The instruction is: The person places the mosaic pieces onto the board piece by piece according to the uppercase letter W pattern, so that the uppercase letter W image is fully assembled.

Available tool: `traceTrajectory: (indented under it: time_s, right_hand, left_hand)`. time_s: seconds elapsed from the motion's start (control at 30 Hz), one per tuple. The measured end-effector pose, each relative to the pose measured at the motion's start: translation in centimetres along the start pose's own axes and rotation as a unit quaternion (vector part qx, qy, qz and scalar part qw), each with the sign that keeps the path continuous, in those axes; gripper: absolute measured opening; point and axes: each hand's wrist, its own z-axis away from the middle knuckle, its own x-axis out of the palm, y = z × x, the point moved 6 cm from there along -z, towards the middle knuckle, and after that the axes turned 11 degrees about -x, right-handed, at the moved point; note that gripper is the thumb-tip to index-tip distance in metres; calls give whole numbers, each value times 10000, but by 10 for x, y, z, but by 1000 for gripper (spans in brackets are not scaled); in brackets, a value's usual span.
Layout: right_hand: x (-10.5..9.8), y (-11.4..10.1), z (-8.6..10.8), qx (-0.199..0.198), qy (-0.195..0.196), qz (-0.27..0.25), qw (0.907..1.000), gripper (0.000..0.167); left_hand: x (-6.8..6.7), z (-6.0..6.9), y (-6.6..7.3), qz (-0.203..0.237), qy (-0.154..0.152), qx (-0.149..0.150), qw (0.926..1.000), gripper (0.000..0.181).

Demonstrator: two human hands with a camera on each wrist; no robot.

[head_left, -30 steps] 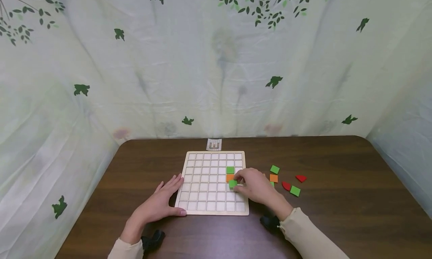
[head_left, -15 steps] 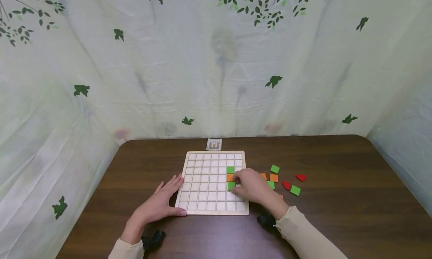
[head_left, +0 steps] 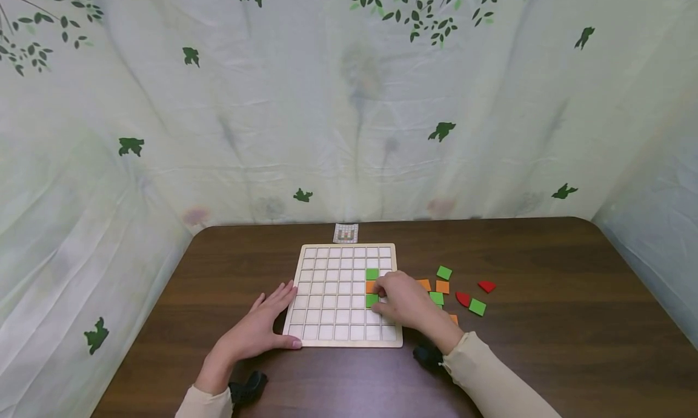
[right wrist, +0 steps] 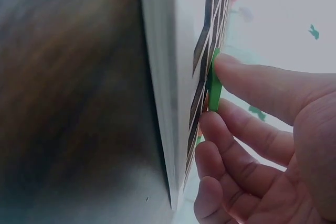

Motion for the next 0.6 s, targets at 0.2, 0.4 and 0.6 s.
traceTrajectory:
  time_s: [0.2, 0.4, 0.6]
  right_hand:
    - [-2, 4, 3, 66, 133, -245, 9996, 17]
    - [-14, 6, 14, 204, 512, -648, 9964, 19]
    - [-22, 16, 29, 435, 636, -737, 9943, 23]
  left_hand:
    - [1, 0, 0, -8, 14, 36, 10000, 112]
    - [0, 0, -1, 6, -7, 6, 10000, 112]
    - [0, 0, -1, -23, -22, -21, 10000, 112]
